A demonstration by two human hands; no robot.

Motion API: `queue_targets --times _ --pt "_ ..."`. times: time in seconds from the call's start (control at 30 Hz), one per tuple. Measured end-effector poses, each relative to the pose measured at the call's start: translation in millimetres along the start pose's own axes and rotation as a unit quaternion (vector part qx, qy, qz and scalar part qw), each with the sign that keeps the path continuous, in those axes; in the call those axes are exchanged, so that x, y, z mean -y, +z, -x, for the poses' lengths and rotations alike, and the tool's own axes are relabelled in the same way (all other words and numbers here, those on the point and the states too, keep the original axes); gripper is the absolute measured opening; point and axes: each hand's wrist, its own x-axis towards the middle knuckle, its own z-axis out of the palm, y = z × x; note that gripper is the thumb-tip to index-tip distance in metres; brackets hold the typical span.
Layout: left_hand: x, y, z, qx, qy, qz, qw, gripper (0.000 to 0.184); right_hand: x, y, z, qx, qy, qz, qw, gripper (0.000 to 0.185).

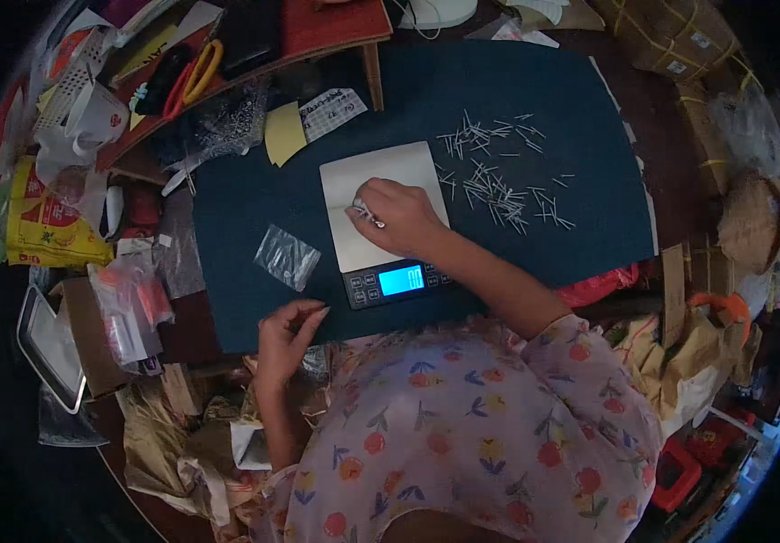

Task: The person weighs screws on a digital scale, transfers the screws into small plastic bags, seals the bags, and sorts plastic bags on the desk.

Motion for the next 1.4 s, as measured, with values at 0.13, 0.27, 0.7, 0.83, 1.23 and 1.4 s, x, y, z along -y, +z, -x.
queue_targets --times 0.13,0.27,0.7,0.83,1.23,1.4 --pt "4.7 2.8 -1.3 -0.006 0.004 -0.007 1.0 0.015 0.7 -8.8 -1.2 -0.006 0.006 0.011 1.0 0.014" --pt "-4.0 6.9 -8.3 -0.034 0.012 -0.03 0.999 0.014 -7.3 -26.5 -0.6 -0.013 0.172 -0.078 0.982 0.015" --pt "19.3 17.8 -45.4 -0.154 0.16 -0.192 0.956 0.016 -79.5 -108.4 56.8 -0.035 0.388 -0.172 0.905 0.028" --pt "15.5 26.7 -51.6 -0.146 0.173 -0.171 0.959 0.018 -73.1 -98.8 35.2 0.09 0.306 -0.193 0.928 0.026" --pt "22.0 18.5 -32.7 -0.155 0.146 -0.152 0.965 0.018 -49.6 -30.2 -47.6 0.4 0.075 0.115 0.906 0.022" --pt "29.2 19.7 -32.9 -0.184 0.144 -0.201 0.951 0.018 -40.4 -49.8 -45.4 0.387 0.116 0.142 0.904 0.02"
